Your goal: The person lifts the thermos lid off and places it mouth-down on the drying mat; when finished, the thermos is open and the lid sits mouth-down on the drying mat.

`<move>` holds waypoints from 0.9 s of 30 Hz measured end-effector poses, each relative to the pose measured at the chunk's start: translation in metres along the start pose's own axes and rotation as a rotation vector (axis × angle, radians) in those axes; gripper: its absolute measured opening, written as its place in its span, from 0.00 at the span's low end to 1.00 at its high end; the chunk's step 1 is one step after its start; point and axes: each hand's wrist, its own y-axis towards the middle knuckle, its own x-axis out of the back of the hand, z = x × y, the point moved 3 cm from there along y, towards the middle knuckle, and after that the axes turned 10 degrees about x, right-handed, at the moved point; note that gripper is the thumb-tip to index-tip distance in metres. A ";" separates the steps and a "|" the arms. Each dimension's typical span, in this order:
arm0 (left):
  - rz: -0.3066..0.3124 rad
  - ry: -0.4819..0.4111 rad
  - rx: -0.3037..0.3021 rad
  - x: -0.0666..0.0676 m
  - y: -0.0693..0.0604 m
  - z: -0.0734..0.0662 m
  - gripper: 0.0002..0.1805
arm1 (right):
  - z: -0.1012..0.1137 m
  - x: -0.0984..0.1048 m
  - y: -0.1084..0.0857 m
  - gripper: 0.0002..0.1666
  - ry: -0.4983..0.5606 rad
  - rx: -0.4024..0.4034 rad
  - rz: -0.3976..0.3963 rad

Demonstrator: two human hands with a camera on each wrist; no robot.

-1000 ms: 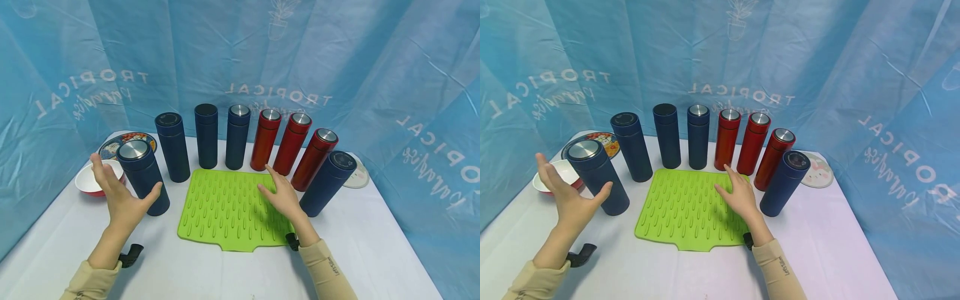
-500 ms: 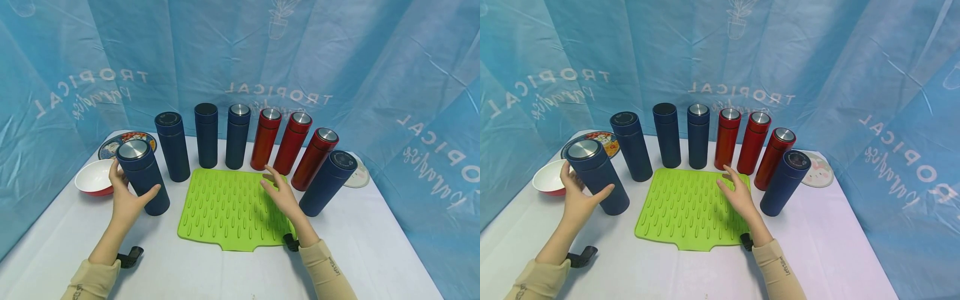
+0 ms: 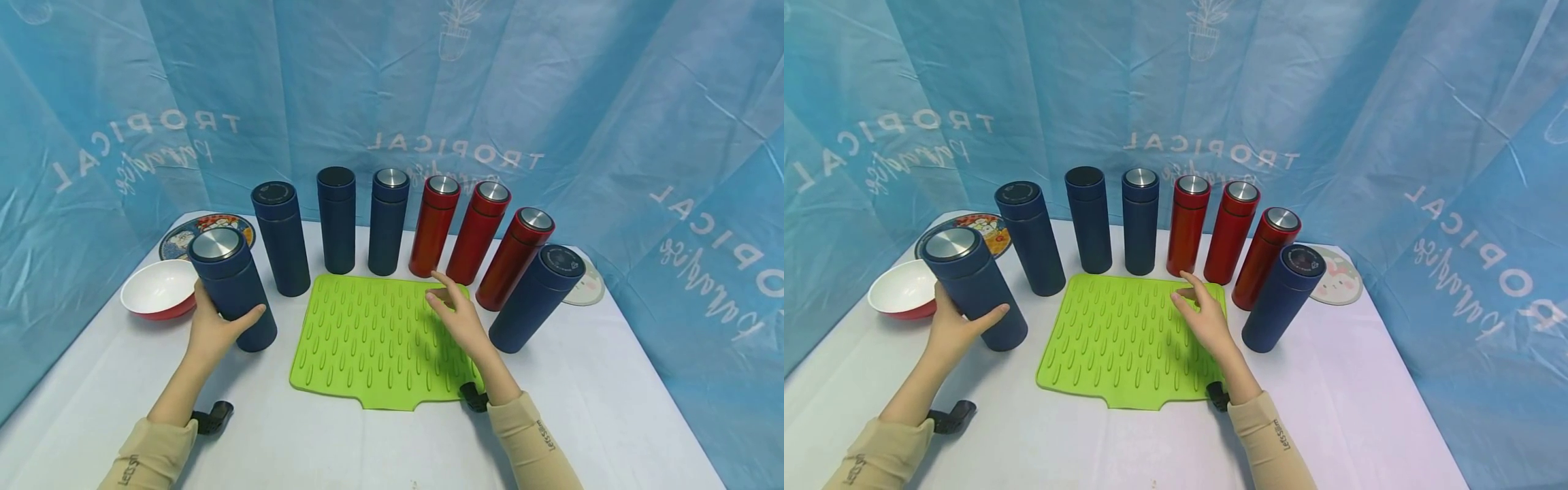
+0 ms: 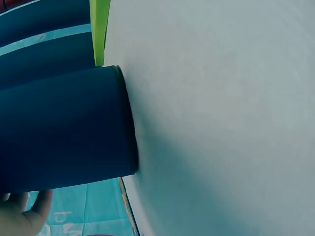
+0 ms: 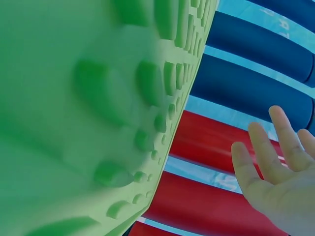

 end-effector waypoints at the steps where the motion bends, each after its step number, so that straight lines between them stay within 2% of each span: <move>1: -0.002 0.003 0.000 0.000 0.000 0.000 0.56 | 0.000 0.000 0.000 0.30 0.007 -0.007 -0.004; 5: -0.038 0.014 -0.017 0.000 0.001 0.000 0.54 | 0.000 0.000 -0.002 0.29 0.044 -0.028 -0.017; 9: -0.062 0.059 -0.067 -0.001 -0.001 -0.002 0.52 | 0.001 0.000 -0.004 0.28 0.080 -0.025 -0.026; 16: 0.015 0.218 -0.174 -0.014 -0.006 -0.016 0.51 | 0.001 0.001 -0.005 0.25 0.113 -0.013 -0.046; 20: 0.036 0.287 -0.251 -0.025 -0.010 -0.027 0.49 | 0.001 0.003 -0.004 0.25 0.124 -0.022 -0.049; 27: 0.067 0.337 -0.356 -0.040 -0.010 -0.039 0.48 | 0.002 0.003 -0.005 0.23 0.142 -0.007 -0.060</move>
